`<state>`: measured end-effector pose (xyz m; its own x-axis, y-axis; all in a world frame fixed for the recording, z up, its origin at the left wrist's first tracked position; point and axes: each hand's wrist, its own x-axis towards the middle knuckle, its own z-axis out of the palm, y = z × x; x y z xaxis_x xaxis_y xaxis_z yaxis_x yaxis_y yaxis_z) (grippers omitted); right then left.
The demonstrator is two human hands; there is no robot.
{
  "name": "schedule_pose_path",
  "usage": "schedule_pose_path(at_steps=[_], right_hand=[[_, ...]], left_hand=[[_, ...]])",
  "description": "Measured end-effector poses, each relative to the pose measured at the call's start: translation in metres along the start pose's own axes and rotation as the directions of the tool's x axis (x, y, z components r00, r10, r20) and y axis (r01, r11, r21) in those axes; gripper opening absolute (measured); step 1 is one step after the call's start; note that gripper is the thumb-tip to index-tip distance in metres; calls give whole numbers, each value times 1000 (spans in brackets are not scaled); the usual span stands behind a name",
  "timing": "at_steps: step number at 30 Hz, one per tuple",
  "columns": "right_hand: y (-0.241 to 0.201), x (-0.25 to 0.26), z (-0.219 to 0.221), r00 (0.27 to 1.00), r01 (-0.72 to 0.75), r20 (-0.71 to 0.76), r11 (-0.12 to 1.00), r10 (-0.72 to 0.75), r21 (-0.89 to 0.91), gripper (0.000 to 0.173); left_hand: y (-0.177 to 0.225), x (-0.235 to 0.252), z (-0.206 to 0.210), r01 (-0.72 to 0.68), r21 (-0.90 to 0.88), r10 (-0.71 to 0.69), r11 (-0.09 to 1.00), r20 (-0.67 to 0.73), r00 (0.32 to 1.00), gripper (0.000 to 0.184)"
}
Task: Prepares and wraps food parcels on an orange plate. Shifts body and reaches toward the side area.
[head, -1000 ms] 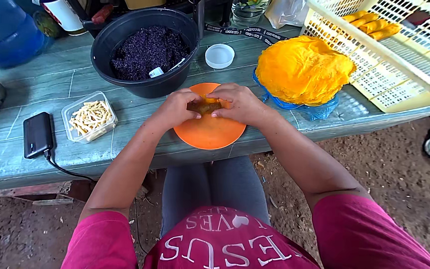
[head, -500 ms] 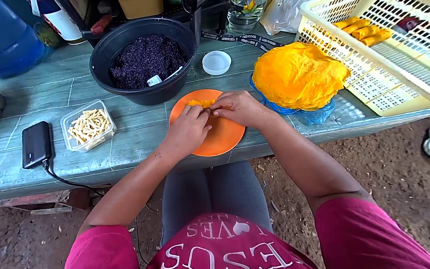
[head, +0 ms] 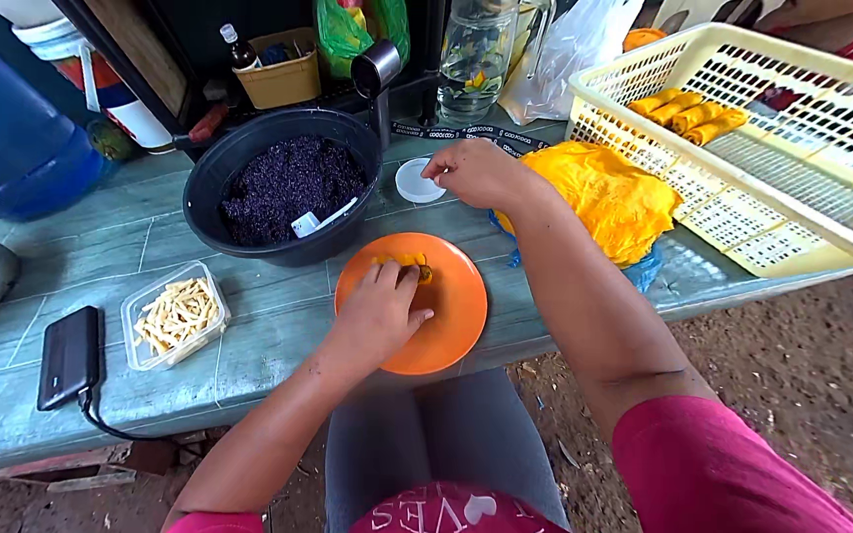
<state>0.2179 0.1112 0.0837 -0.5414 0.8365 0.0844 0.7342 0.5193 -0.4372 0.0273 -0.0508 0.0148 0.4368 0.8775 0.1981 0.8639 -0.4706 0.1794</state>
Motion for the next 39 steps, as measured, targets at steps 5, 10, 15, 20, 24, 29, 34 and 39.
schedule_pose_path(at_steps=[5, 10, 15, 20, 24, 29, 34, 39], right_hand=[[16, 44, 28, 985, -133, 79, 962, 156, -240, 37], [20, 50, 44, 974, -151, 115, 935, 197, -321, 31], [-5, 27, 28, 999, -45, -8, 979, 44, -200, 35], [-50, -9, 23, 936, 179, 286, 978, -204, 110, 28], [-66, -5, 43, 862, 236, 452, 971, -229, 43, 28], [-63, -2, 48, 845, 274, 487, 961, -219, -45, 28], [-53, -5, 34, 819, 284, 548, 950, -169, -131, 27], [-43, -11, 20, 856, 253, 481, 965, -190, -69, 30]], left_hand=[[14, -9, 1, 88, 22, -90, 996, 104, 991, 67], [24, -24, 3, 151, -7, -149, 988, 126, 981, 78], [22, -23, 3, 157, -38, -150, 987, 143, 978, 79], [20, -25, 7, 133, -54, -128, 990, 98, 987, 78], [19, -25, 10, 123, -58, -120, 991, 63, 991, 78], [20, -25, 10, 143, -59, -138, 988, 77, 987, 79], [20, -25, 10, 145, -49, -141, 988, 83, 987, 78], [20, -25, 11, 141, -40, -138, 989, 71, 988, 78]])
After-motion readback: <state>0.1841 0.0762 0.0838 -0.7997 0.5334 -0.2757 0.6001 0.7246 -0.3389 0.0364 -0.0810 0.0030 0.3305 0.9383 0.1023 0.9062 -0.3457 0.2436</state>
